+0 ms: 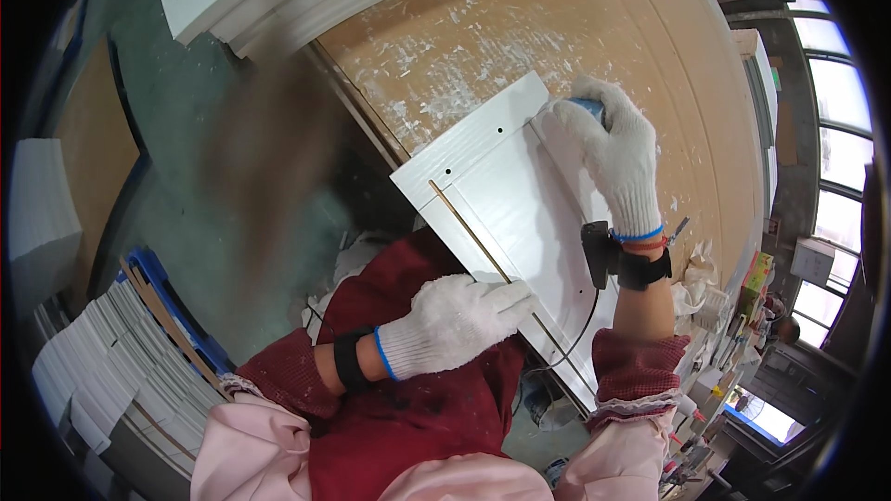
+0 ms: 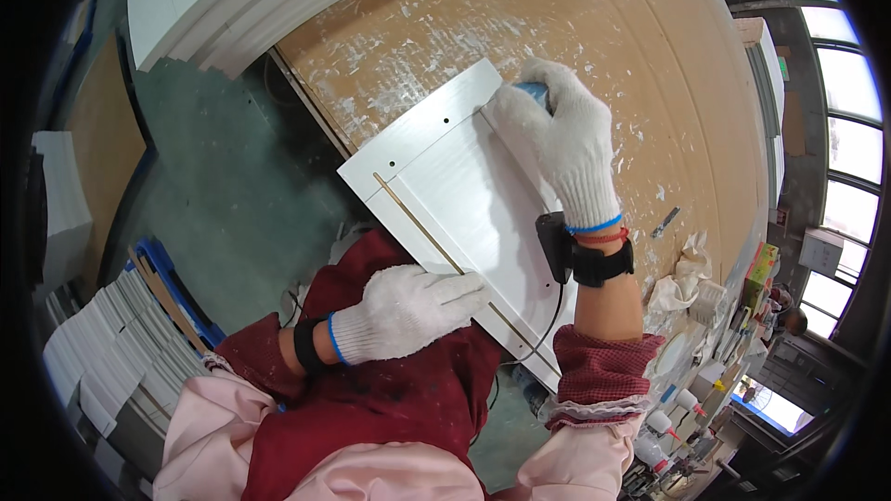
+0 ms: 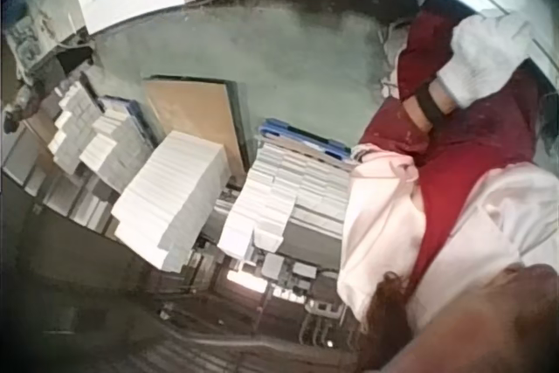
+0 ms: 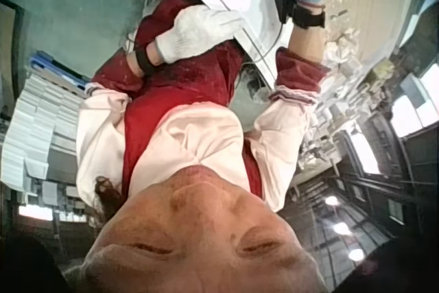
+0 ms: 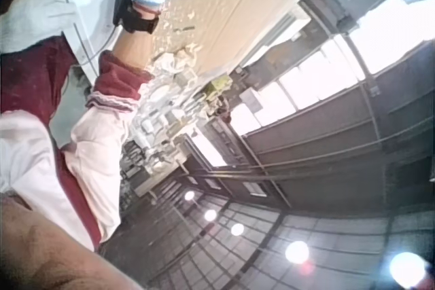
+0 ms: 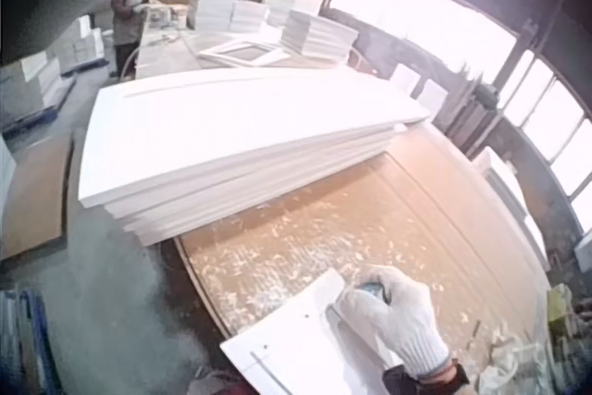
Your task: Cleaning and finishing a white cabinet door using a scraper and a cloth in a manufacturing setting.
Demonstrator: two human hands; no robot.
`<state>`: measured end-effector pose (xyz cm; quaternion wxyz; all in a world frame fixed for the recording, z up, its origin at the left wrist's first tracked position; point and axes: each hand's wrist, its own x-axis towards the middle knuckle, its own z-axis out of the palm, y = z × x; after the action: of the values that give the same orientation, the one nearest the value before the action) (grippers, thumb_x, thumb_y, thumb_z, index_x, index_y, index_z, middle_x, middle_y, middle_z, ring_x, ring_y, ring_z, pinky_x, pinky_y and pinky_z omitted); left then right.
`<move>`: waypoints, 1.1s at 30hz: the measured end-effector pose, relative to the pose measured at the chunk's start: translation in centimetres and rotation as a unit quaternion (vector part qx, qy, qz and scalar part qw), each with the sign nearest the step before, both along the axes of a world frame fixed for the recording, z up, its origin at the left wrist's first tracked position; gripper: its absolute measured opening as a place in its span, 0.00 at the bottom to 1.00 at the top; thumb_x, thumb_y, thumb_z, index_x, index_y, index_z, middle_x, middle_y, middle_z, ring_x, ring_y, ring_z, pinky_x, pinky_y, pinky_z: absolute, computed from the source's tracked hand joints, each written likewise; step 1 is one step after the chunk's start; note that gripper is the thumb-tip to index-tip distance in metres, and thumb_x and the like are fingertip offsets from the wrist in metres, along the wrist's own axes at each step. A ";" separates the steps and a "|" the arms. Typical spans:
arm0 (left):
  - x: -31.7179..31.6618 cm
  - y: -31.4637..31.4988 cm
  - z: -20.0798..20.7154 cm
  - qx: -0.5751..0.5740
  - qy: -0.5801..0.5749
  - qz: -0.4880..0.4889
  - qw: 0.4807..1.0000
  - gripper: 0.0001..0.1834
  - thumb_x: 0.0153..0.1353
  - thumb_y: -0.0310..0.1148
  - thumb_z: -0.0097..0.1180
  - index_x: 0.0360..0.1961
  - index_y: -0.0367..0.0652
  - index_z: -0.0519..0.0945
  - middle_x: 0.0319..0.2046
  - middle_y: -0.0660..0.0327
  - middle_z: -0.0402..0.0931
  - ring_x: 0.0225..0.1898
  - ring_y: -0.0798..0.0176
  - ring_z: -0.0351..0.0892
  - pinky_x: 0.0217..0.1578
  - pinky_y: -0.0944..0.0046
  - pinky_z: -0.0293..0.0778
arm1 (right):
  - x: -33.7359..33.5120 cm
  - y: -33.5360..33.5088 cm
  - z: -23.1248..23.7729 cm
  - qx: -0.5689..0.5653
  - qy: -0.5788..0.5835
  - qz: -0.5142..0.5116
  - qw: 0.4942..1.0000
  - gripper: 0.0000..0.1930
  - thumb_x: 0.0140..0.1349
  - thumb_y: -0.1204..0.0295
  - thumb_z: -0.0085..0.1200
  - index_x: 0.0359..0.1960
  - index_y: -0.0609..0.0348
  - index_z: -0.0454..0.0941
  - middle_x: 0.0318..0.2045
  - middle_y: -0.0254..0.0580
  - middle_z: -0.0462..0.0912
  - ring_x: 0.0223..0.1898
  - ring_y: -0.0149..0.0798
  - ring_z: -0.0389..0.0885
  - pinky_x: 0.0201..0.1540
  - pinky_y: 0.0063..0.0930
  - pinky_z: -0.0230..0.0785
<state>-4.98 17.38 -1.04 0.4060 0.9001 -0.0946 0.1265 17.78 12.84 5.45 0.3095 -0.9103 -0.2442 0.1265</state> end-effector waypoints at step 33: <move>0.0 -0.1 0.5 0.028 0.004 0.006 1.000 0.19 0.53 0.36 0.60 0.47 0.48 0.83 0.46 0.68 0.81 0.32 0.69 0.82 0.33 0.67 0.78 | 2.8 4.3 -1.0 -0.050 -0.110 0.074 0.990 0.24 0.55 0.57 0.61 0.48 0.62 0.81 0.33 0.47 0.84 0.37 0.40 0.83 0.45 0.31 0.74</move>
<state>-5.03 17.31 -0.55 0.3803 0.9122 -0.0907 0.1225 20.63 17.10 4.42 0.2249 -0.9122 -0.3373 0.0604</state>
